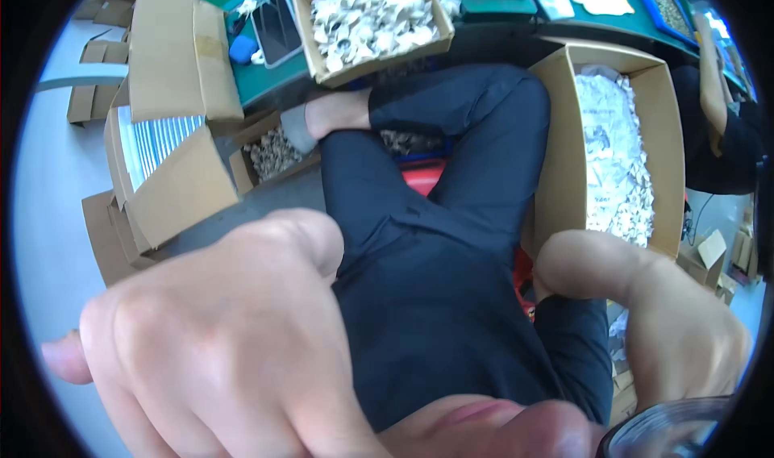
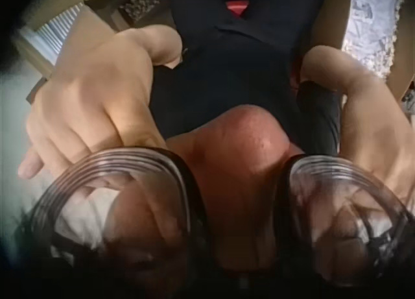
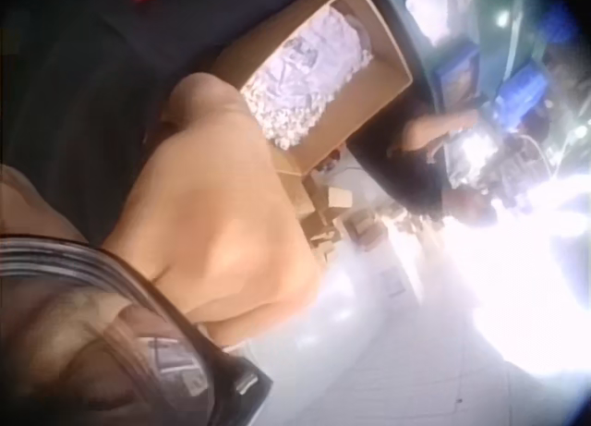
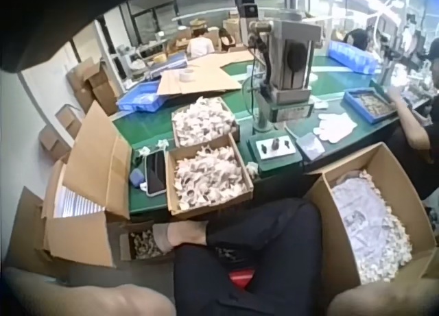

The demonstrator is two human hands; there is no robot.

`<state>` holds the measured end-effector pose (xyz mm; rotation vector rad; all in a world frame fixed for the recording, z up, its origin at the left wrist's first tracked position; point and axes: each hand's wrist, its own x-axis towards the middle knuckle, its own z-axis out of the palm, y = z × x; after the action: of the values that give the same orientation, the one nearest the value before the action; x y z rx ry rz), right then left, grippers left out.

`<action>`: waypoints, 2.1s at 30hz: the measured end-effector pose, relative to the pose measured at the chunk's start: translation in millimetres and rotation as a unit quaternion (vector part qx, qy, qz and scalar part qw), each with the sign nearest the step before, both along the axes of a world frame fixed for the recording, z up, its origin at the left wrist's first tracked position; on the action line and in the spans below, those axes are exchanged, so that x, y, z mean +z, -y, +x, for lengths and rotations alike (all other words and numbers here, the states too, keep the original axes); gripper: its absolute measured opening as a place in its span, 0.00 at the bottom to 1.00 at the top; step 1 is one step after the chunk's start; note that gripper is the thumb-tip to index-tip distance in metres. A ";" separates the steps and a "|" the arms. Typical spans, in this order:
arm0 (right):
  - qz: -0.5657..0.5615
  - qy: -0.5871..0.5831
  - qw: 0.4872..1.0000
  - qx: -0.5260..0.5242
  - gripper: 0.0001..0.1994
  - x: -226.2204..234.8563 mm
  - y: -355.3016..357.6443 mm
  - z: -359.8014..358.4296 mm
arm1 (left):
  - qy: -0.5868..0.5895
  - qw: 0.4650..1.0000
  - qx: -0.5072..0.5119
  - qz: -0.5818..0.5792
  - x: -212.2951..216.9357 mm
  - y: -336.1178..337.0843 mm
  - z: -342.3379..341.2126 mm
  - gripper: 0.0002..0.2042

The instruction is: Sorting and packing small white electronic components from bulk containers into smaller boxes at a manual workstation.

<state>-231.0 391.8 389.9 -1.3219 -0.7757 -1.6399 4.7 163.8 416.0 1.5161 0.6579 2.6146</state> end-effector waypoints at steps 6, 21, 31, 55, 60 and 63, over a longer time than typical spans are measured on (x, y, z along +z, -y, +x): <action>-0.051 0.001 0.998 0.028 0.14 2.3 -4.8 10.8 | -0.021 0.998 0.053 0.021 -5.1 4.3 12.0 0.33; -0.155 -0.042 0.980 0.115 0.11 35.4 -65.4 -2.9 | -0.145 0.970 0.140 0.133 -6.3 -14.1 3.1 0.27; 0.224 0.032 0.936 -0.270 0.19 -76.4 -18.4 -35.1 | -0.078 0.978 0.177 0.079 -43.8 18.1 28.6 0.14; 0.032 -0.590 0.105 -0.800 0.28 -198.9 214.5 -43.7 | 0.360 0.144 0.758 -0.524 -395.3 76.8 62.8 0.04; 0.049 -0.631 0.127 -0.764 0.27 -207.3 219.9 -58.0 | 0.329 0.164 0.771 -0.519 -397.2 75.4 72.2 0.05; 0.068 -0.616 0.254 -0.742 0.23 -203.2 219.4 -74.2 | 0.321 0.165 0.775 -0.518 -397.0 74.3 71.9 0.05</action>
<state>-305.1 172.3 186.7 -2.5848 2.1837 -0.6391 76.6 89.4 19.0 0.9625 -2.2120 -0.5373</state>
